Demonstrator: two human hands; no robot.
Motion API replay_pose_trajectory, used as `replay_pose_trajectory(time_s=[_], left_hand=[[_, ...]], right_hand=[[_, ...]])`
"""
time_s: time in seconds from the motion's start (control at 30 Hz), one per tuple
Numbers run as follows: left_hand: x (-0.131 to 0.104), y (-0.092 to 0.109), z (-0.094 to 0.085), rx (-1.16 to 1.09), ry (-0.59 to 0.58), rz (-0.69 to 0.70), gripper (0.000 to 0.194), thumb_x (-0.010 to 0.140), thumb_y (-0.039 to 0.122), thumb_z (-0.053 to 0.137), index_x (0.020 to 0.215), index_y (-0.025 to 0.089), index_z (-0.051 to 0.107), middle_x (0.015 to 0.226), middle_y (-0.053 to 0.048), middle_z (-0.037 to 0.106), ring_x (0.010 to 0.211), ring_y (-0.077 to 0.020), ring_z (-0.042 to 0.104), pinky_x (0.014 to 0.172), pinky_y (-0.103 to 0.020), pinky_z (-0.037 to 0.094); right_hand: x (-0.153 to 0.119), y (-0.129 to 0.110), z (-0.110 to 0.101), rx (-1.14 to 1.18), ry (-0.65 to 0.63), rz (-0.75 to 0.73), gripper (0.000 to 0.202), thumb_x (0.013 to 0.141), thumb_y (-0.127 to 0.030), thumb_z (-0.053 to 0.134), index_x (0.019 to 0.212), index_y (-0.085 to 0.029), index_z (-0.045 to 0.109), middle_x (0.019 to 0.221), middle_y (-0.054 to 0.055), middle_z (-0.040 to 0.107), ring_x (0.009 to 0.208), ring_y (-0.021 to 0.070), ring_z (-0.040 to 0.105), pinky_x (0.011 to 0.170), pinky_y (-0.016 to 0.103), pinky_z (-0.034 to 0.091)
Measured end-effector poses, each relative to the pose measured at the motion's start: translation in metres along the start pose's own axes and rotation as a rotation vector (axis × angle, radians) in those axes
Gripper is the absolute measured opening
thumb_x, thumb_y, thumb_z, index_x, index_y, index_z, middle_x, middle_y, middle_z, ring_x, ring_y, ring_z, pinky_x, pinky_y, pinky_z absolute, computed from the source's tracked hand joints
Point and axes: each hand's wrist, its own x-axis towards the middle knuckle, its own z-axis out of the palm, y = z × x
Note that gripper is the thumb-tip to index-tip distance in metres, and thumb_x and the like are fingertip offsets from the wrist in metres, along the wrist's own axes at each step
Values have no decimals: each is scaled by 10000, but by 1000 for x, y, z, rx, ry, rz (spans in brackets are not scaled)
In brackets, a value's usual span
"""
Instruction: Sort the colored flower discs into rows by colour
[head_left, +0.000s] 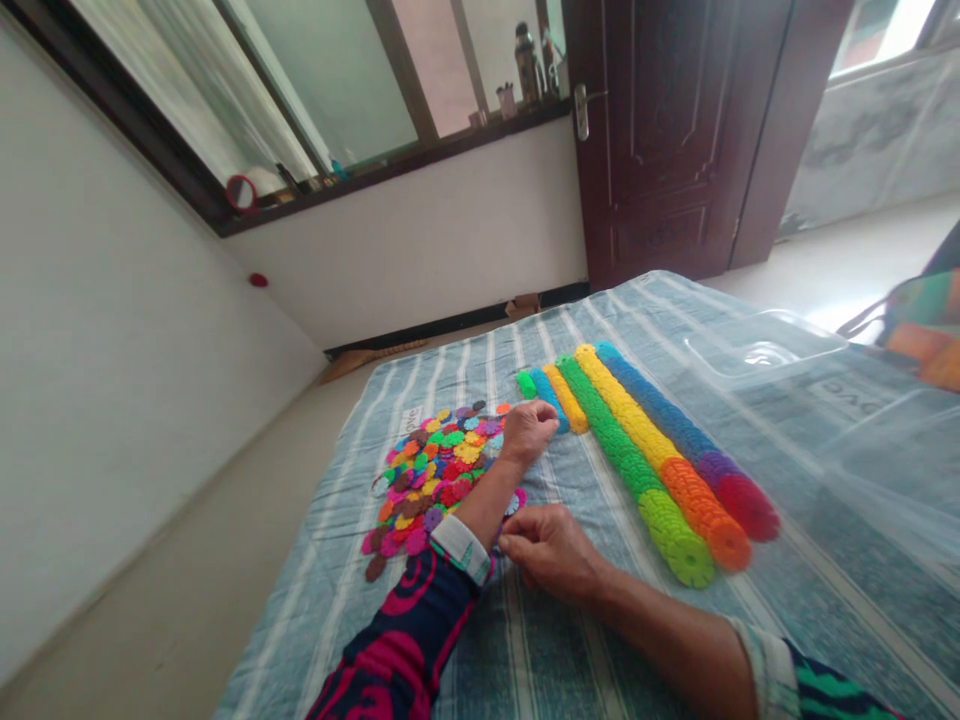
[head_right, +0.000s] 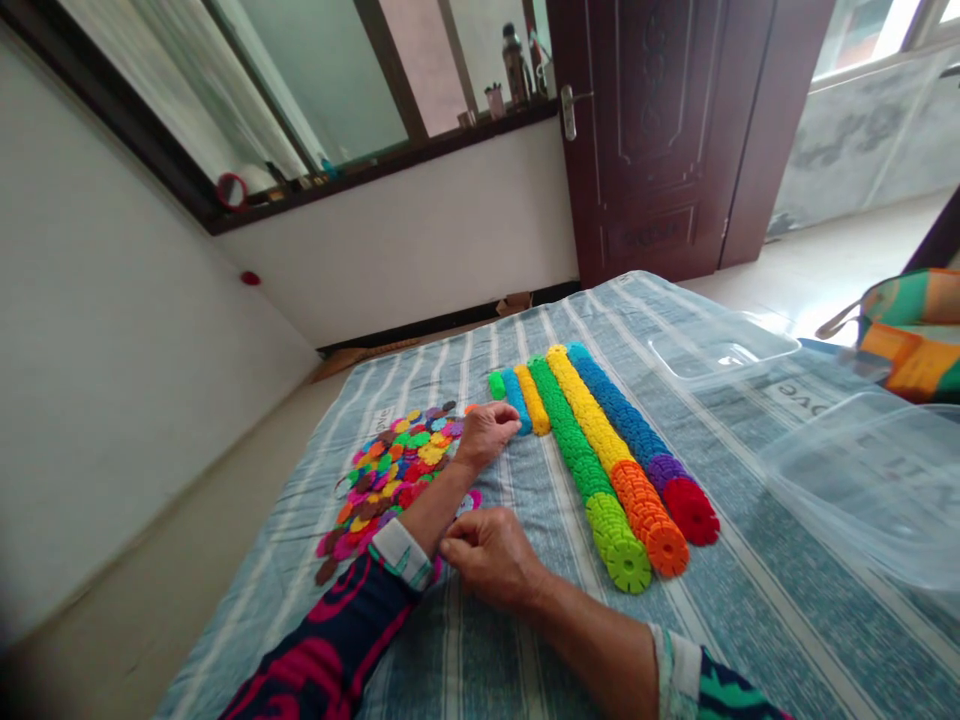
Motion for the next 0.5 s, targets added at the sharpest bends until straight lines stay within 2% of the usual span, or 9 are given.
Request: replay_pose_trajectory(time_s=[0.17,0.27,0.37,0.5], left_hand=[[-4,3,2,162,61,45,86,695,129,572,724,167,644,714,-3,640,700,-122,566,670,-227,435],[-10,1,-7,266,72,69,70,712,145,578,741,170,636,753,-15,645,728,-134,570,704,-241,434],[-18,-8,-27,403,54,58,97,747,156,545,752,176,640,769,-31,652,755,-152,577,729,-259,430],[-33,-30,-64,588,22,-14,143,767,183,519,771,179,663,832,-65,660,830,-198,582,782,-303,432]], right_hand=[[-1,1,0,28,-20,5,180,750,-148,515,581,-163,573,427,-68,451,396,73,422,421,188,300],[-2,1,0,48,-20,-4,172,754,-152,516,589,-161,562,434,-66,456,397,67,422,419,184,294],[-2,1,0,55,-25,-6,170,757,-161,519,591,-163,553,434,-66,446,389,64,415,401,178,280],[-2,2,1,49,-22,8,165,756,-178,531,594,-166,560,426,-65,439,378,67,416,380,174,274]])
